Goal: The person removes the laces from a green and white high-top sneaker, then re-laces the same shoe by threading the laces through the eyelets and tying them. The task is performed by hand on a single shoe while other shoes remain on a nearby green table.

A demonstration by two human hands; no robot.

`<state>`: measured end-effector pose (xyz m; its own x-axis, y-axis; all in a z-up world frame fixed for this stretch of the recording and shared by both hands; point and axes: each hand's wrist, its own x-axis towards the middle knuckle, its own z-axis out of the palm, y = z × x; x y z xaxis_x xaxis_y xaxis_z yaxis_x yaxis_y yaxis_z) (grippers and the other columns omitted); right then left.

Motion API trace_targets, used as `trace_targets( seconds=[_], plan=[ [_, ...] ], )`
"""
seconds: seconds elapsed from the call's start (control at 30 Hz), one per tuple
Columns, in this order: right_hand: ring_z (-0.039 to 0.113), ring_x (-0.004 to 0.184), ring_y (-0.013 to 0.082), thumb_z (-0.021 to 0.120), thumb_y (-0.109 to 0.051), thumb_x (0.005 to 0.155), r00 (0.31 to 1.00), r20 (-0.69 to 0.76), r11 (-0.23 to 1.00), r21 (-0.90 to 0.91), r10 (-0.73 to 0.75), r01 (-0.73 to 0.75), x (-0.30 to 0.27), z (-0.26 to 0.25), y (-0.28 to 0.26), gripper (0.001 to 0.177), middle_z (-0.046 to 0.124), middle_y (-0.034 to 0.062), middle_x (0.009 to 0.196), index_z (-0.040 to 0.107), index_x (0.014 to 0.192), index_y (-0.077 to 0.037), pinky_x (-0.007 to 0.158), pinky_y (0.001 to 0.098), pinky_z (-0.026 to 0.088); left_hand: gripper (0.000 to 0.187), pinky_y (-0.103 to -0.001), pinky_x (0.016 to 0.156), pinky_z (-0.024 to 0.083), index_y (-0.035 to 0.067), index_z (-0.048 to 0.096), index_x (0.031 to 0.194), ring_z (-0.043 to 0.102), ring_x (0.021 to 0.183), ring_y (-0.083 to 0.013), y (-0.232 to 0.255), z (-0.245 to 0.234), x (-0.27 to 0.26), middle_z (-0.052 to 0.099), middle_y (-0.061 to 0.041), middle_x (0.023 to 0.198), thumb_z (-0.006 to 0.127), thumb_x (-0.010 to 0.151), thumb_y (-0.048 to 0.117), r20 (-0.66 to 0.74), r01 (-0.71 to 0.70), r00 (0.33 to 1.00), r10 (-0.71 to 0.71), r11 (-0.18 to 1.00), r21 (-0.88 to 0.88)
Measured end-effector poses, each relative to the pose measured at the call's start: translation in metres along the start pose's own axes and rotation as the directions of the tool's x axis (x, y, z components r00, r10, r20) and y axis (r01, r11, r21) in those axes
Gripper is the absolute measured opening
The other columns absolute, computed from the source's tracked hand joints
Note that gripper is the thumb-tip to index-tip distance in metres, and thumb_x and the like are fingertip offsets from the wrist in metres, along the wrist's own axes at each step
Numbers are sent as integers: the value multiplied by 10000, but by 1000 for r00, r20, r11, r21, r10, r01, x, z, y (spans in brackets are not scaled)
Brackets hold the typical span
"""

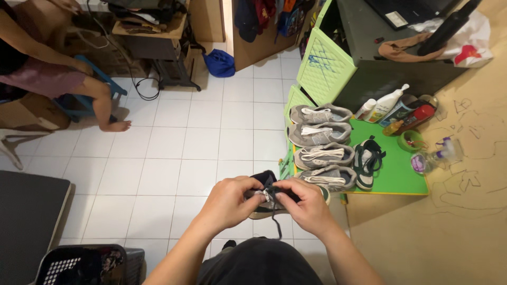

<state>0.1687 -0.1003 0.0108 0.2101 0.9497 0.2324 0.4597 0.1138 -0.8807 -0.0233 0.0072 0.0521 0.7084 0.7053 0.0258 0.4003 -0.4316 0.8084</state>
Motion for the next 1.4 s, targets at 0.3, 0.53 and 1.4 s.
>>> trace_targets(
  seconds=[0.3,0.53,1.4],
  plan=[
    [708,813,229,780,-19,833,936,-132,933,-204,-327,297,-13,14,-8,176,731,84,912,688,982,-28,736,315,558,175,-314,637,587,52,740,1019,743,751,-248,-1,16,-18,739,-84,966,748,847,84,-203,-213,960,190,972,-98],
    [700,925,257,725,26,856,939,-2,932,-118,-344,342,1,-15,-31,238,677,124,1065,706,1085,-36,791,340,570,201,-268,575,592,42,712,986,739,723,-191,-15,17,-24,707,-77,967,731,794,-13,-248,-340,923,294,926,-166],
    [609,616,185,662,-110,901,986,-82,975,-159,143,-155,19,-48,-31,215,668,93,890,663,1098,-26,579,341,507,195,-350,615,563,62,688,961,706,720,-279,-8,19,-5,704,-65,960,759,792,-2,26,-530,844,536,840,-114]
  ],
)
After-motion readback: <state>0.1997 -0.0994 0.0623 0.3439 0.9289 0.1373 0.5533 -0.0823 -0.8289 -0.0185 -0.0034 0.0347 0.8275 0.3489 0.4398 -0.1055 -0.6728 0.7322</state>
